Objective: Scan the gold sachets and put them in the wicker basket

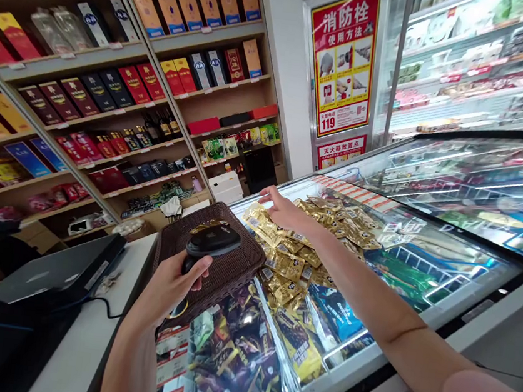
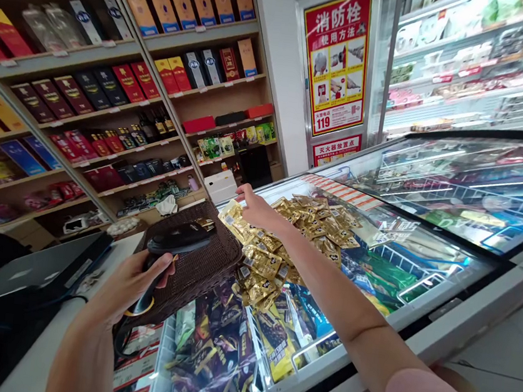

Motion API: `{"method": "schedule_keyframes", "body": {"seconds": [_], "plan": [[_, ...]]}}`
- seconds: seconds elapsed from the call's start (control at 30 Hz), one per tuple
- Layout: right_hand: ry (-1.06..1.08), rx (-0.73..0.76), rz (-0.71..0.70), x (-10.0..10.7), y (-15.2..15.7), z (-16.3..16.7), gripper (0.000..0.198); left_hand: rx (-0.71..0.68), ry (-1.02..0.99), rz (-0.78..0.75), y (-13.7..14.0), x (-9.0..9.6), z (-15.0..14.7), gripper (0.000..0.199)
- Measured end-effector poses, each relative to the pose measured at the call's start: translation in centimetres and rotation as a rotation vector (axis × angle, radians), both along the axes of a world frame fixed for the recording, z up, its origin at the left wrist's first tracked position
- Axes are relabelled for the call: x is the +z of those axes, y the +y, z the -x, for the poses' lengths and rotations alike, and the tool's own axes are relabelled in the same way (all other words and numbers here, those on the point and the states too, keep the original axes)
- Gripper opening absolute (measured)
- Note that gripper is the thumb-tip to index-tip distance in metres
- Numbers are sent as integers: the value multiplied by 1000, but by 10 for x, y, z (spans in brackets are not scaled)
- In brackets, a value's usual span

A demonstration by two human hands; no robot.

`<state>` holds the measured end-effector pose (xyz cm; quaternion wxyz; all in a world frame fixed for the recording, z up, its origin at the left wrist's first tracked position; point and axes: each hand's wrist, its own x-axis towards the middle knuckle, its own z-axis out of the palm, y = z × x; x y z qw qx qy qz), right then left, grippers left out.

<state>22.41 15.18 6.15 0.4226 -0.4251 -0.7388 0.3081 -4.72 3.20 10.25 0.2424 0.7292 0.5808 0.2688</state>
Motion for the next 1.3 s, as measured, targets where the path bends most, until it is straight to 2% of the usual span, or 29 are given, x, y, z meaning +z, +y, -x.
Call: {"method": "schedule_keyframes", "body": {"seconds": [0.43,0.67,0.83,0.93,1.03,1.17,1.3], "plan": [[-113,4,-26,-3,3,1,53,15,-37,-11,0,-1,-2,47],[-563,-26,16,-18,13,-4,66,30,-7,-14,0,2,4,49],[-809,-20,88,-35,19,4,59,86,-50,18,5,3,18,49],[-903,-49,60,-36,13,8,53,149,-86,18,9,2,33,51],[-942,-64,-31,-31,2,13,46,258,-113,12,10,3,48,56],[-927,-14,-154,-23,-1,40,35,369,-199,-26,6,8,64,58],[-947,41,-182,-21,27,99,21,412,-261,-79,-1,10,76,60]]}}
